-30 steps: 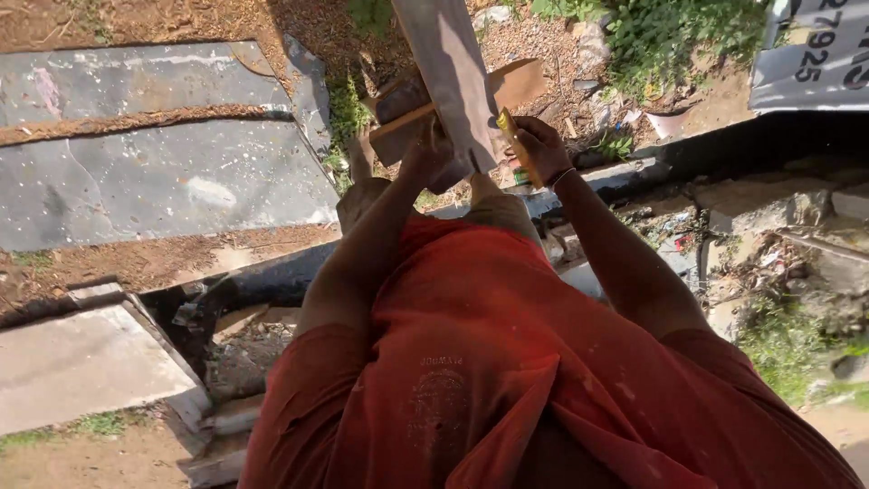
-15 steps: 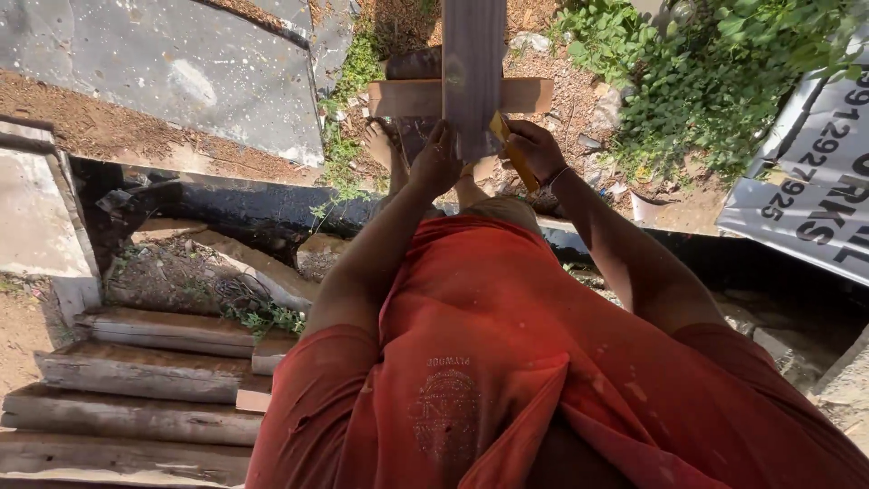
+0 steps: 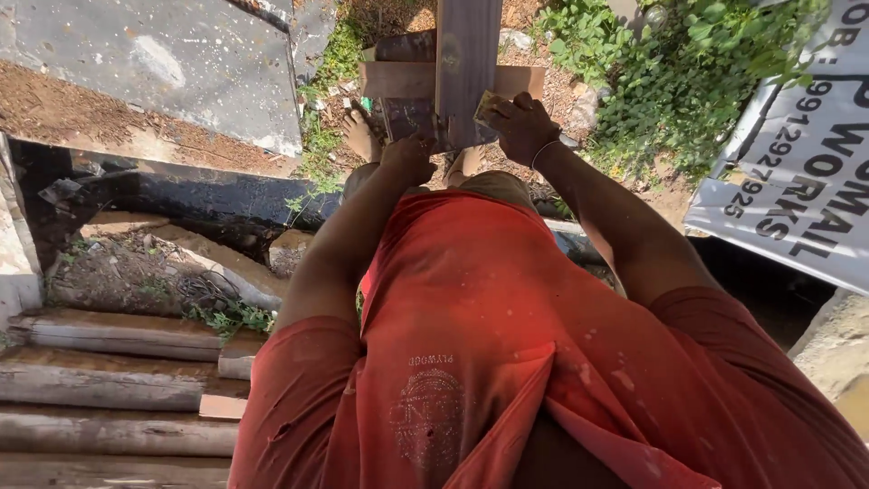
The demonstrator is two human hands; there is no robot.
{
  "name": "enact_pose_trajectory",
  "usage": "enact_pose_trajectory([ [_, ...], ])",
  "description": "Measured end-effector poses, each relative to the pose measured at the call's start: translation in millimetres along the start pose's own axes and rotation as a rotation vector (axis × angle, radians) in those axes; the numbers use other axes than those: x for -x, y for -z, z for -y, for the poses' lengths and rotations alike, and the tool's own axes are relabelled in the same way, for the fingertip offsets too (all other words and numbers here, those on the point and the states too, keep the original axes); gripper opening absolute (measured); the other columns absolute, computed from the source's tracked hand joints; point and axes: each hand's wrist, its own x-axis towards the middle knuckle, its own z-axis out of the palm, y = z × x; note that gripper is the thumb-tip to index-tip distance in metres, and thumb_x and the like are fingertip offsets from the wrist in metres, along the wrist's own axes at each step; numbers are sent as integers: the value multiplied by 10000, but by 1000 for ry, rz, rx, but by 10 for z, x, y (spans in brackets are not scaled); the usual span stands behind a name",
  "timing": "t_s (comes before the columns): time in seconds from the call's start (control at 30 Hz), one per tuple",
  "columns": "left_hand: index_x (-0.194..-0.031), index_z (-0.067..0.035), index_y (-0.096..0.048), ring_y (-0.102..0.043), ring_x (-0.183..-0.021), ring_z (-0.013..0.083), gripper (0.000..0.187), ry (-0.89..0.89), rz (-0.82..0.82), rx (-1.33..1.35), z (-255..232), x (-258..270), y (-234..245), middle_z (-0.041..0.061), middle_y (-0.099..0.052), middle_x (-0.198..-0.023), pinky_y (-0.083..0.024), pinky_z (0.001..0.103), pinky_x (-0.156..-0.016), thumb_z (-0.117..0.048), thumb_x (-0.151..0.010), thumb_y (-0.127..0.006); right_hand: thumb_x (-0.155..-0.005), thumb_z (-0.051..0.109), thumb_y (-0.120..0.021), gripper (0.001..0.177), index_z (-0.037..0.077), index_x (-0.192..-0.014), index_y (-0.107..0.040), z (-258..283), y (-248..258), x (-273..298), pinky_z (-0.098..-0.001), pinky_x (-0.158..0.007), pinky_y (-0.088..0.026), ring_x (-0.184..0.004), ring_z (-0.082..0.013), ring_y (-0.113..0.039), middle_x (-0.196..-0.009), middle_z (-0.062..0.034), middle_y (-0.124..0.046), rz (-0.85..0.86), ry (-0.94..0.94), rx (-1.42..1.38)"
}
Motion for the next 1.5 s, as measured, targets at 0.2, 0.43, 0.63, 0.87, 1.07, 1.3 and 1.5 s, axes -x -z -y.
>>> enact_pose_trajectory([
  [0.2, -1533, -217, -425, -590, -1270, 355, 641, 45, 9, 65, -163, -48, -27, 122, -476, -1519, -514, 484, -1009, -389, -943, -608, -890, 154, -694, 473, 201, -1360, -677, -208, -117, -186, -467, -1024, -482, -1229, -300, -527, -1475, 2, -590, -43, 128, 59],
  [0.43, -1505, -234, -449, -597, -1273, 314, 660, 84, 70, 167, -294, -136, -171, 113, -562, -1456, -510, 462, -1022, -448, -906, -626, -926, 219, -629, 517, 229, -1442, -602, -419, -285, -358, -488, -1062, -448, -1345, -343, -462, -1577, 13, -502, 183, 134, 197],
  [0.63, -1538, -251, -450, -624, -1250, 327, 630, 53, 110, 83, -115, -256, -117, 141, -628, -1377, -519, 464, -1027, -462, -957, -573, -920, 241, -591, 571, 238, -1486, -515, -162, 64, -534, -486, -1053, -418, -1434, -415, -330, -1555, -38, -462, 652, 14, 314],
  [0.87, -1473, -311, -539, -633, -1259, 288, 593, 99, 124, 130, -127, -277, 20, 85, -642, -1389, -510, 429, -1057, -504, -917, -611, -912, 213, -603, 595, 223, -1502, -523, -130, 58, -541, -465, -1054, -457, -1382, -391, -423, -1569, -30, -482, 604, 29, 237],
  [1.07, -1474, -296, -545, -629, -1259, 303, 563, 59, 79, 126, -100, -234, 14, 94, -644, -1388, -506, 441, -1043, -492, -947, -580, -933, 236, -573, 575, 252, -1503, -497, -240, -180, -381, -501, -1034, -464, -1386, -430, -394, -1549, -10, -466, 548, 94, 246],
  [1.3, -1510, -266, -487, -599, -1280, 308, 613, 66, 72, 154, -106, -155, 20, 104, -605, -1423, -504, 441, -1036, -491, -947, -577, -918, 152, -561, 595, 243, -1503, -506, -360, -25, -566, -517, -1053, -437, -1352, -386, -441, -1617, -12, -406, 515, 99, 216],
  [1.5, -1511, -239, -471, -558, -1328, 310, 610, 58, 48, 186, -45, -181, -122, 85, -550, -1498, -472, 442, -1074, -469, -955, -573, -1037, 280, -529, 453, 201, -1482, -549, -490, 23, -702, -450, -1144, -430, -1381, -356, -477, -1588, -37, -483, 519, 94, 215],
])
